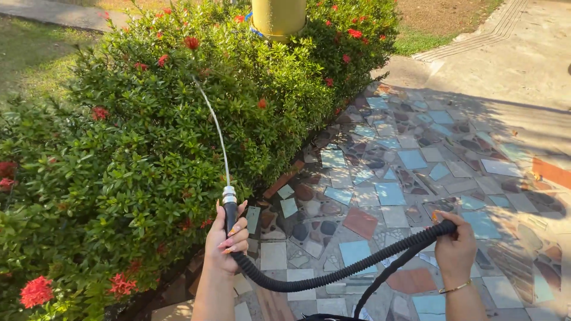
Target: Watering garden bushes and flowering plants with a handheld hose nozzle.
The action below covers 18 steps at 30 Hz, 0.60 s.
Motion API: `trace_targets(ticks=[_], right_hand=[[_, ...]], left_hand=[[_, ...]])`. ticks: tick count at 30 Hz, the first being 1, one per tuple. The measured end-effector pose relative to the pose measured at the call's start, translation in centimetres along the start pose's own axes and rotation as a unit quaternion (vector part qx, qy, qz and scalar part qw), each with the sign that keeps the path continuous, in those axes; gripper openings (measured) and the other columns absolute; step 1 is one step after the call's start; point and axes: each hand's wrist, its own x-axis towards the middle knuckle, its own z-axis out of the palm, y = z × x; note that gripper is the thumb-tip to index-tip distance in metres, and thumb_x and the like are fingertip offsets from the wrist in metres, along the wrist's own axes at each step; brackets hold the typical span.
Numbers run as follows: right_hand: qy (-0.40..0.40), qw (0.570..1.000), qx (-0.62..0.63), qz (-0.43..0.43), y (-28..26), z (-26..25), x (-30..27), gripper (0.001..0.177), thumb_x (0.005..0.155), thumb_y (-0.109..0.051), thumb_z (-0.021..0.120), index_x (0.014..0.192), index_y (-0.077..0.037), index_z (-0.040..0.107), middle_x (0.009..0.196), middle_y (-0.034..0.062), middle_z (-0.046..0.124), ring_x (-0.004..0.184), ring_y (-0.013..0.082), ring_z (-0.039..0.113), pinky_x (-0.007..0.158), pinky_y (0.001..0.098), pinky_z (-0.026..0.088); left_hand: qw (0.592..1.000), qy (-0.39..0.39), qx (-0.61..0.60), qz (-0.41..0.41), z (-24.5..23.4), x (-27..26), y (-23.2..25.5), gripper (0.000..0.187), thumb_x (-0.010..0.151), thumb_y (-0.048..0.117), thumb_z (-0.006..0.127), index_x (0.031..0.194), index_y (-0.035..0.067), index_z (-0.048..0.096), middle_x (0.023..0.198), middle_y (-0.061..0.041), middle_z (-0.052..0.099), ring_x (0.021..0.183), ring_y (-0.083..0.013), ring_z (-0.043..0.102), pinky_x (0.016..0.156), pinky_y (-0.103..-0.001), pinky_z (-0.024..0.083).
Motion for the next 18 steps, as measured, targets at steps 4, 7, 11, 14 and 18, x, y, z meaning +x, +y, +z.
trace_targets(ticks=[4, 7, 11, 14, 18], right_hand=[[0.019, 0.999, -0.028, 0.003, -0.2, -0.7, -0.2, 0.035, 0.092, 0.016, 0.065, 0.124, 0.001, 0.062, 0.121, 0.0130, 0.069, 0.094, 0.0227, 0.064, 0.085, 0.0337, 0.052], [0.040, 0.998, -0.029, 0.037, -0.3, -0.9, -0.5, 0.042, 0.087, 0.015, 0.063, 0.125, -0.002, 0.063, 0.119, 0.0126, 0.069, 0.095, 0.0233, 0.065, 0.086, 0.0339, 0.052], [0.059, 0.996, -0.027, 0.057, -1.6, 0.1, -0.9, 0.034, 0.088, 0.009, 0.068, 0.119, -0.005, 0.067, 0.111, 0.0078, 0.073, 0.086, 0.0182, 0.065, 0.078, 0.0303, 0.052], [0.047, 0.996, -0.011, 0.075, -1.7, 1.0, -1.8, 0.035, 0.088, 0.009, 0.069, 0.120, -0.006, 0.066, 0.111, 0.0068, 0.072, 0.085, 0.0169, 0.064, 0.077, 0.0294, 0.052], [0.037, 0.997, -0.014, 0.062, -2.8, 2.2, -1.8, 0.035, 0.089, 0.013, 0.064, 0.120, -0.003, 0.067, 0.110, 0.0088, 0.068, 0.081, 0.0183, 0.060, 0.075, 0.0303, 0.050]], left_hand=[[0.999, 0.025, 0.036, 0.015, 0.4, 0.7, 1.6, 0.065, 0.107, 0.059, 0.045, 0.137, 0.001, 0.053, 0.069, -0.001, 0.049, 0.040, -0.0029, 0.035, 0.031, -0.020, 0.031], [0.995, 0.015, 0.037, 0.090, -0.2, 1.3, 3.2, 0.063, 0.112, 0.056, 0.043, 0.137, 0.000, 0.053, 0.070, 0.001, 0.048, 0.044, -0.0026, 0.037, 0.032, -0.018, 0.031], [0.998, 0.022, 0.062, 0.011, -0.9, 1.9, 3.7, 0.062, 0.110, 0.055, 0.044, 0.139, 0.001, 0.052, 0.071, 0.001, 0.047, 0.042, -0.0017, 0.034, 0.031, -0.019, 0.030], [0.999, 0.002, 0.014, 0.039, -1.9, 1.2, 4.4, 0.062, 0.112, 0.057, 0.042, 0.138, 0.001, 0.052, 0.073, 0.001, 0.047, 0.044, -0.0023, 0.035, 0.034, -0.020, 0.032], [0.997, 0.044, 0.056, 0.010, -0.5, 1.0, 3.5, 0.063, 0.107, 0.057, 0.045, 0.137, 0.002, 0.051, 0.067, 0.000, 0.047, 0.038, -0.0027, 0.033, 0.028, -0.019, 0.027]])
